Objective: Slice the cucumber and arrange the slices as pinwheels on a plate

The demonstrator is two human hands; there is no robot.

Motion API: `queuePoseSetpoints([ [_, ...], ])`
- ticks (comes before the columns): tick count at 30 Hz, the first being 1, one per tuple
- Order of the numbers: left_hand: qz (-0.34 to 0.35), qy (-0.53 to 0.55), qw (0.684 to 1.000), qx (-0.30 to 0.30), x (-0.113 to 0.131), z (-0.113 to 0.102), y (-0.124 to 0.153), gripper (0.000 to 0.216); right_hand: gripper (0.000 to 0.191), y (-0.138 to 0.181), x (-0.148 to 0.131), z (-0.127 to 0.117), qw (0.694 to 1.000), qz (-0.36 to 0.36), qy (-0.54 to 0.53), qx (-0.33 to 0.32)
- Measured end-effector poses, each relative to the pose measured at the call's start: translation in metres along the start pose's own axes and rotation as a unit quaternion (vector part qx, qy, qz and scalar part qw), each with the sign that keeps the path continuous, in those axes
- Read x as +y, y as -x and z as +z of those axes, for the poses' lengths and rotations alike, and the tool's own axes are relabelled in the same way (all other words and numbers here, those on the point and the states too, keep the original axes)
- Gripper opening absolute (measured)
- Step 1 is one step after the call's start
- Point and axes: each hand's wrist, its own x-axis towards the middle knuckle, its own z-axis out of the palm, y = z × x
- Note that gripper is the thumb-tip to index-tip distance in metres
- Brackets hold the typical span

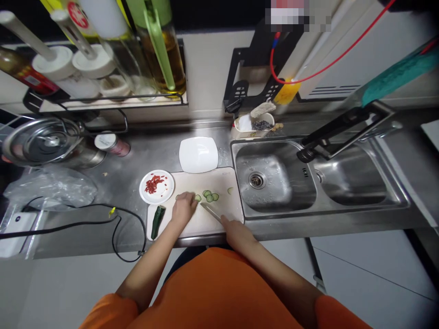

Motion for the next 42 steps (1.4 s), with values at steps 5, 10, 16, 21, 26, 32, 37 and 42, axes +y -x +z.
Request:
queuePoseSetpoints([
  [5, -0.031, 0.001, 0.999, 0.027, 0.002, 0.01, 0.009, 0.023, 0.047, 0.002, 0.0, -0.004, 1.0, -0.006, -0.006, -0.007],
  [10, -0.023, 0.036, 0.999, 0.031, -0.003, 0.012, 0.008, 0.025, 0.046, 0.002, -0.007, -0.008, 1.0, -0.011, 0.013, 0.017],
  [16, -0.023, 0.056, 0.997, 0.04, -0.008, 0.014, 0.01, 0.027, 0.039, -0.003, -0.025, -0.018, 1.0, -0.014, 0.025, -0.005],
  [21, -0.036, 0.058, 0.996, 0.05, -0.007, 0.015, 0.012, 0.024, 0.036, -0.006, -0.03, -0.018, 1.0, -0.014, 0.025, -0.001],
  [26, -0.041, 0.063, 0.996, 0.051, -0.005, 0.014, 0.012, 0.024, 0.038, -0.008, -0.03, -0.015, 0.999, -0.016, 0.028, 0.008],
  [32, -0.042, 0.066, 0.996, 0.046, -0.005, 0.014, 0.011, 0.023, 0.039, -0.009, -0.034, -0.017, 1.0, -0.005, 0.022, -0.002],
  [37, -0.037, 0.068, 0.996, 0.049, -0.006, 0.014, 0.011, 0.024, 0.039, -0.009, -0.038, -0.018, 1.0, -0.001, 0.012, -0.004],
  [42, -0.038, 0.066, 0.996, 0.053, -0.006, 0.014, 0.011, 0.023, 0.038, -0.009, -0.041, -0.019, 1.0, 0.006, 0.001, -0.014],
])
